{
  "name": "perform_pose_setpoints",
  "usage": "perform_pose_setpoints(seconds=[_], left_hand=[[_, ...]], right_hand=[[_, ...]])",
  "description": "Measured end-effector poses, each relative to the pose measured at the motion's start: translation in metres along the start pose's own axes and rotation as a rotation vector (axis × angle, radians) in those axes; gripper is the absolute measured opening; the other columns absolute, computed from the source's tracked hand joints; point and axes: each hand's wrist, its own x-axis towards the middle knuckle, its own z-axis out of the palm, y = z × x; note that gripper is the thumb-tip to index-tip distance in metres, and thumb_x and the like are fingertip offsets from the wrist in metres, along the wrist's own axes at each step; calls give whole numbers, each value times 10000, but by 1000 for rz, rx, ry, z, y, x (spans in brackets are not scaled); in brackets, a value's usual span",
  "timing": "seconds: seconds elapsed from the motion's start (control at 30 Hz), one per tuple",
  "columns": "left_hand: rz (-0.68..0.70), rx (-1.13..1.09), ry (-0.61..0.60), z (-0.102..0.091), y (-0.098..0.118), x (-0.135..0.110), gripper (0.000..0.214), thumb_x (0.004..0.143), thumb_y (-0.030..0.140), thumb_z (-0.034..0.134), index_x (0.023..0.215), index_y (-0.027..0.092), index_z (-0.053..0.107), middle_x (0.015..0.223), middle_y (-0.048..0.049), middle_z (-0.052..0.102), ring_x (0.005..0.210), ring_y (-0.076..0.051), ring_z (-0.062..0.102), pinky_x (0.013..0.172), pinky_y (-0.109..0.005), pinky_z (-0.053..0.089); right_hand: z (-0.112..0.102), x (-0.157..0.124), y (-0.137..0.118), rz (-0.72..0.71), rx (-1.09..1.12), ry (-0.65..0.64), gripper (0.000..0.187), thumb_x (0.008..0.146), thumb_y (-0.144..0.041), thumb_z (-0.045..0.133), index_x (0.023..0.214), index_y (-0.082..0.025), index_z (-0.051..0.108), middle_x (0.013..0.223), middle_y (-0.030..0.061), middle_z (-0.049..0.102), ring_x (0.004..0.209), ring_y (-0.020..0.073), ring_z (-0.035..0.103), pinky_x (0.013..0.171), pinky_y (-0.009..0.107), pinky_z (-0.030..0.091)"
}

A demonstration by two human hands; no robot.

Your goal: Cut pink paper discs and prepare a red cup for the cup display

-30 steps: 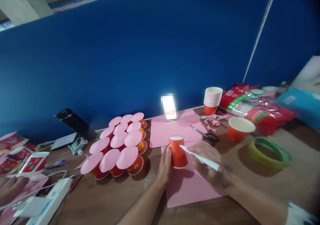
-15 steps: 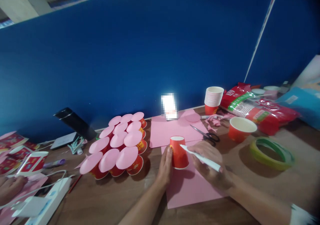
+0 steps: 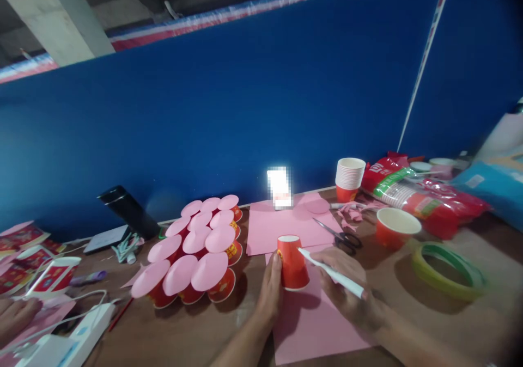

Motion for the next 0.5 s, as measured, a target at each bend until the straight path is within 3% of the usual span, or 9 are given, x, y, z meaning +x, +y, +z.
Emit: perform_pose_setpoints(seconds=[0.17,0.4,0.5], left_hand=[[42,-46,-33,1,7,-1,673,854,703,432,1126,143,685,1233,-149,675,1225,-331,556,1073,-438,397],[-50,4,96,-1,-5,0,727,787,714,532,1194,122,645,1413,-194,542,1371,-359,422,1162,-476,279],[-3,-19,13,-2,-2,0,705,828,698,482,1185,114,651,1373,-185,581,1342,-352,461,1158,-473,293]], right_hand=[[2,-3,1,-37,12,-26,233,886,-94,557,1091,-187,616,861,64,701,780,187,663,699,331,542],[2,2,-5,7,-14,6,173,928,-139,522,1050,-209,622,850,49,707,759,177,677,685,302,553],[2,3,-5,-14,-9,-6,210,910,-110,540,1079,-196,631,869,57,713,784,181,680,703,309,556]])
